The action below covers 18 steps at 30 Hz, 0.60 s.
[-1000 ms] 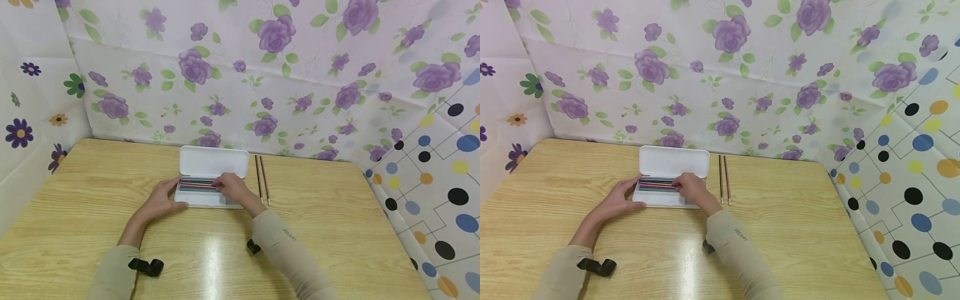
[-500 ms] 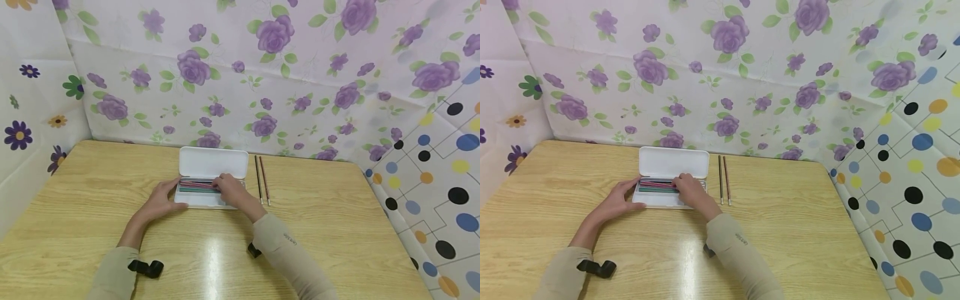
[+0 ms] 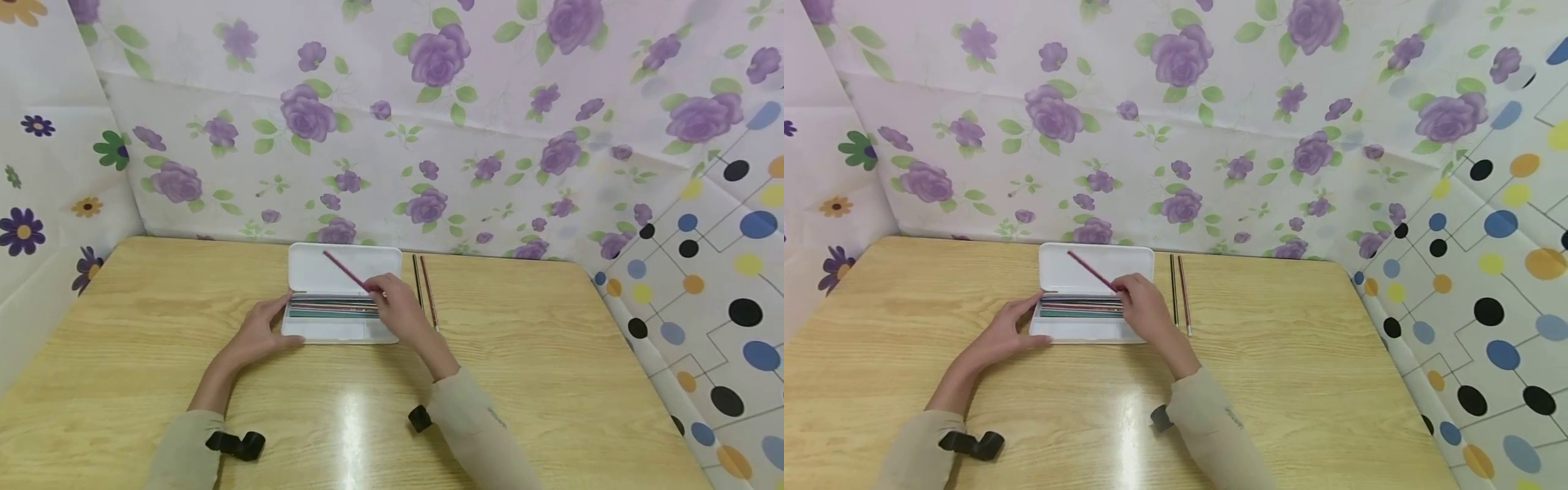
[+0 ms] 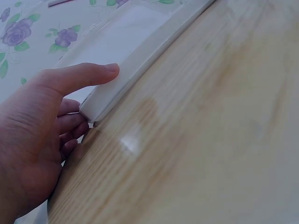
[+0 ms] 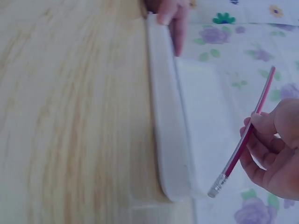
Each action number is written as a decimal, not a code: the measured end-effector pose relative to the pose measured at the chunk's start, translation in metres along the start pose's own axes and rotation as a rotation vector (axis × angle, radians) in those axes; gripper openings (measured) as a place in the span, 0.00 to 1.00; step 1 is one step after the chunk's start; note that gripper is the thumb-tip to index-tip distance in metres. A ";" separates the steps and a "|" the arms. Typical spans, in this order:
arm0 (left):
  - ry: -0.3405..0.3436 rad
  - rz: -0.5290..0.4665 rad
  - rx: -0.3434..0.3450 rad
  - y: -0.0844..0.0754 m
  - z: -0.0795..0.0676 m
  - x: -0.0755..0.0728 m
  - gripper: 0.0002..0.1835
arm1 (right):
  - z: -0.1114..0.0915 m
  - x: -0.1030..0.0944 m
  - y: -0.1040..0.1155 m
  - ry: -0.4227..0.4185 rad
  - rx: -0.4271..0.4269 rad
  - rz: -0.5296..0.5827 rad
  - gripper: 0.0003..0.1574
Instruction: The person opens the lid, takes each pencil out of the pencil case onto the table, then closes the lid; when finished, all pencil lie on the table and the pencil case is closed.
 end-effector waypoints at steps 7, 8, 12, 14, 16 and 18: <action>-0.001 -0.012 0.017 0.000 0.000 0.003 0.52 | -0.012 -0.027 -0.018 -0.026 0.130 0.139 0.12; -0.001 -0.014 0.019 0.000 0.000 0.003 0.52 | -0.014 -0.031 -0.022 -0.025 0.151 0.154 0.12; -0.002 -0.006 0.025 0.000 0.000 0.002 0.52 | -0.016 -0.045 -0.039 -0.034 0.221 0.175 0.12; 0.000 0.000 0.031 0.000 0.000 0.001 0.52 | -0.016 -0.051 -0.048 -0.034 0.248 0.180 0.13; 0.003 -0.002 0.027 -0.001 0.000 0.000 0.52 | -0.015 -0.056 -0.057 -0.029 0.268 0.188 0.15; 0.004 -0.009 0.030 -0.002 0.001 0.000 0.52 | -0.014 -0.062 -0.066 -0.022 0.292 0.201 0.16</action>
Point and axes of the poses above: each hand's wrist, its own z-axis towards the middle knuckle, its own x-axis out of the palm, y = z × x, the point moved 2 cm from there along z, towards the middle knuckle, and after that the axes turned 12 degrees about x, right-handed, at the moved point
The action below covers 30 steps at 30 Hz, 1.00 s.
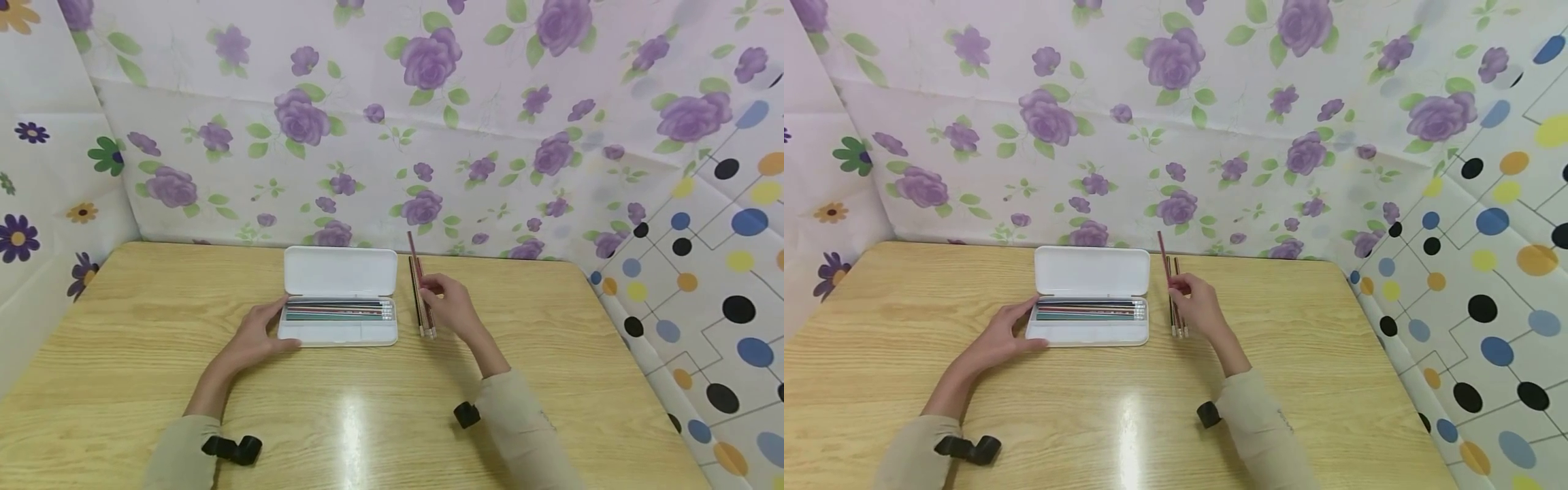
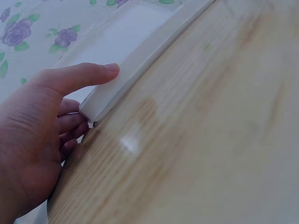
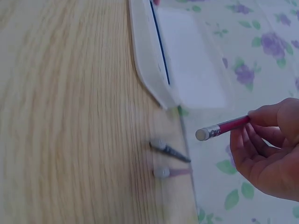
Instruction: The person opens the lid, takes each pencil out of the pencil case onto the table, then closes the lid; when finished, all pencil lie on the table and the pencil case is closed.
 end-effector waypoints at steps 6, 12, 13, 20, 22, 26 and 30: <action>0.000 -0.008 -0.016 0.001 -0.002 -0.001 0.52 | 0.011 -0.014 -0.019 0.024 0.125 0.020 0.19; -0.005 -0.016 0.019 0.004 0.000 0.001 0.52 | 0.021 -0.020 -0.035 0.015 0.265 0.030 0.19; -0.006 -0.017 0.027 0.004 0.001 0.002 0.52 | 0.023 -0.020 -0.037 0.012 0.286 0.037 0.19; -0.007 -0.010 0.026 0.005 0.001 0.002 0.52 | 0.033 -0.015 -0.050 -0.002 0.348 -0.023 0.17; -0.006 -0.007 0.022 0.005 0.000 0.001 0.52 | 0.035 -0.012 -0.053 0.000 0.342 -0.070 0.17; -0.001 -0.001 -0.002 0.005 -0.001 0.001 0.52 | 0.038 -0.007 -0.056 0.006 0.297 -0.153 0.16; 0.004 -0.008 -0.025 0.006 -0.001 0.002 0.53 | 0.038 -0.004 -0.053 0.000 0.282 -0.173 0.15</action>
Point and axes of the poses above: each hand's wrist, its own z-axis towards the middle knuckle, its own x-axis out of the palm, y = z × x, the point moved 2 cm from there along z, towards the middle knuckle, and after that the axes turned 12 degrees about x, right-handed, at the moved point
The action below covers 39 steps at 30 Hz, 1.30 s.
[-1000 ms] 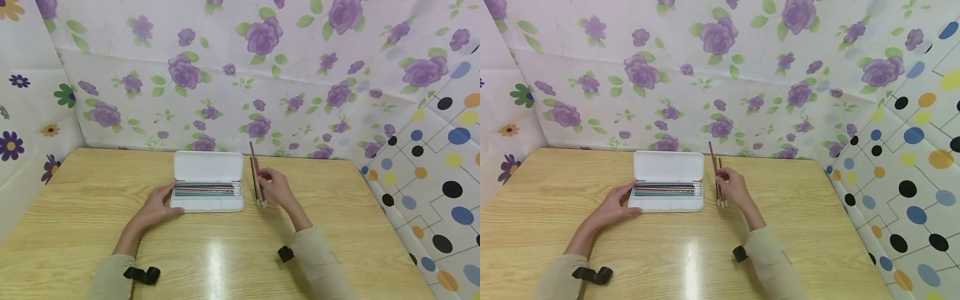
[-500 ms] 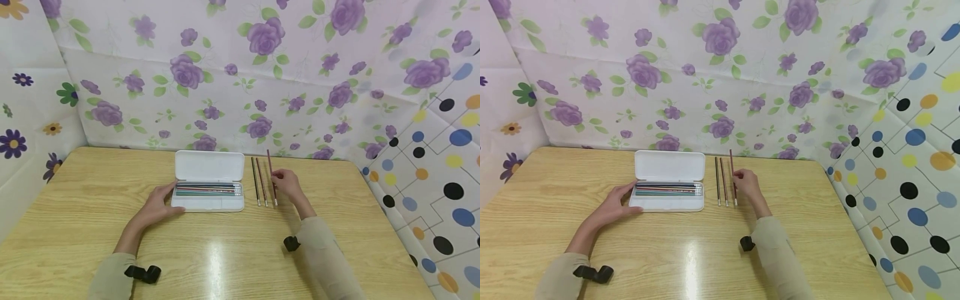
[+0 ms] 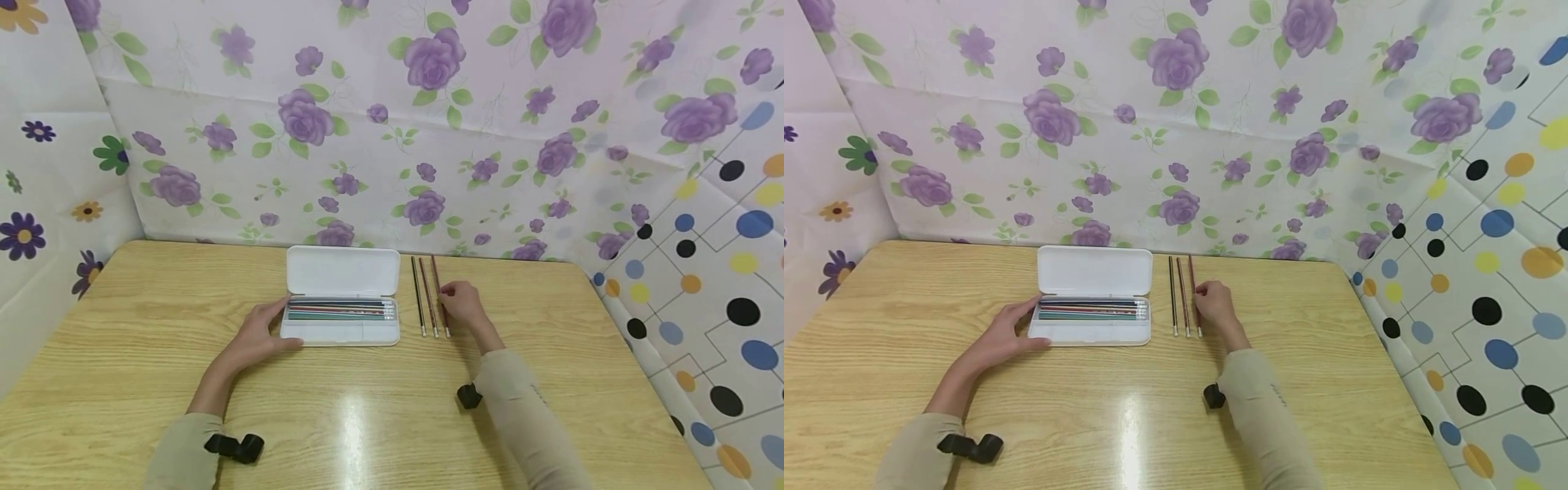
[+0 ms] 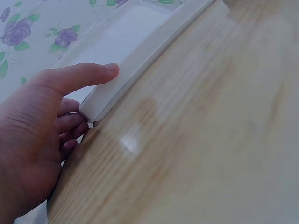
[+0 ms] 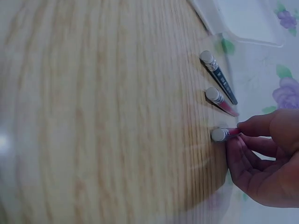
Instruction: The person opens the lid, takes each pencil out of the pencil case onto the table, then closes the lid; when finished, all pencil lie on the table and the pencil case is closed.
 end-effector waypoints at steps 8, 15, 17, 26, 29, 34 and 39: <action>-0.002 -0.012 0.011 0.002 -0.001 0.000 0.53 | 0.000 0.003 0.002 -0.027 -0.025 -0.040 0.13; -0.014 -0.008 0.056 0.001 0.002 0.000 0.52 | 0.002 0.005 0.002 -0.028 -0.018 -0.067 0.16; -0.015 -0.008 0.062 0.000 0.002 0.000 0.52 | 0.001 0.003 0.002 -0.029 -0.016 -0.066 0.17; -0.018 -0.005 0.059 -0.002 0.002 0.000 0.52 | -0.006 -0.002 0.004 0.008 -0.048 -0.010 0.19; -0.020 -0.002 0.059 -0.003 0.002 0.000 0.52 | -0.006 -0.003 0.003 0.011 -0.053 -0.003 0.20; -0.023 0.003 0.057 -0.003 0.001 0.000 0.51 | -0.009 -0.003 0.008 -0.012 -0.040 -0.008 0.21; -0.022 0.004 0.057 -0.004 0.001 -0.001 0.52 | -0.014 -0.002 0.022 -0.068 -0.101 -0.046 0.20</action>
Point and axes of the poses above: each hand's wrist, its own z-axis towards the middle knuckle, its own x-axis out of the palm, y = z × x, the point moved 2 cm from there along z, towards the middle knuckle, and after that the axes turned 12 degrees about x, right-handed, at the moved point
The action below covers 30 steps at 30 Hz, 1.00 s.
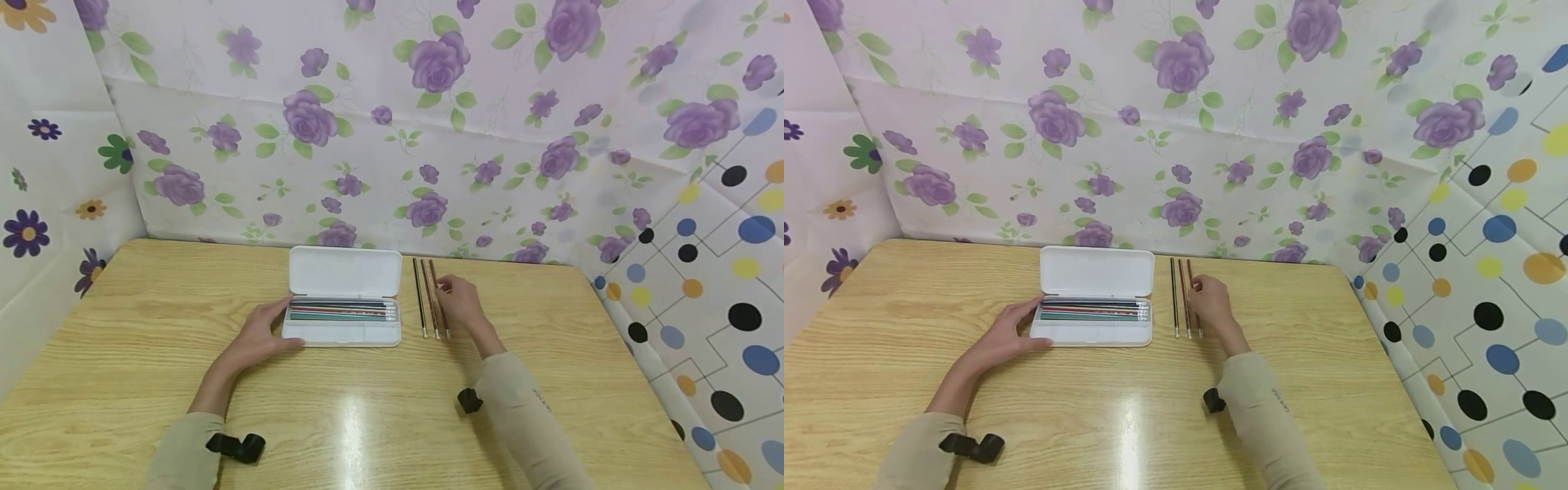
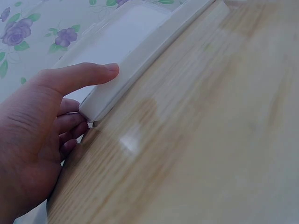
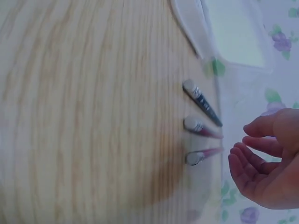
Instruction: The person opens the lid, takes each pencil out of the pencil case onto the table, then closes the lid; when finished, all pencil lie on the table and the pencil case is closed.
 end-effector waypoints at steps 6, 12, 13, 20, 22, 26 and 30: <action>-0.001 -0.004 0.017 0.000 0.000 0.000 0.51 | -0.007 0.006 0.021 0.018 -0.089 -0.002 0.19; -0.006 -0.005 0.019 0.002 0.000 0.000 0.51 | -0.016 0.018 0.037 0.071 -0.220 -0.018 0.16; -0.007 -0.005 0.020 0.002 0.000 0.000 0.51 | -0.017 0.020 0.040 0.077 -0.244 -0.022 0.15; 0.003 -0.010 0.007 0.004 0.000 0.001 0.52 | -0.021 0.037 0.053 0.144 -0.303 -0.034 0.14; 0.001 -0.016 0.007 0.004 0.000 0.001 0.52 | -0.022 0.041 0.057 0.172 -0.316 -0.037 0.14; 0.000 -0.016 0.004 0.002 0.000 0.000 0.52 | -0.024 0.051 0.065 0.240 -0.340 -0.054 0.14; 0.004 -0.003 -0.012 0.000 0.000 -0.001 0.52 | -0.025 0.062 0.071 0.287 -0.378 -0.097 0.15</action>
Point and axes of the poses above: each hand's wrist, its own z-axis towards the middle knuckle, its own x-axis out of the palm, y = z × x, the point moved 2 cm from there along z, towards the middle knuckle, and after that the axes turned 12 degrees about x, right-handed, at the moved point
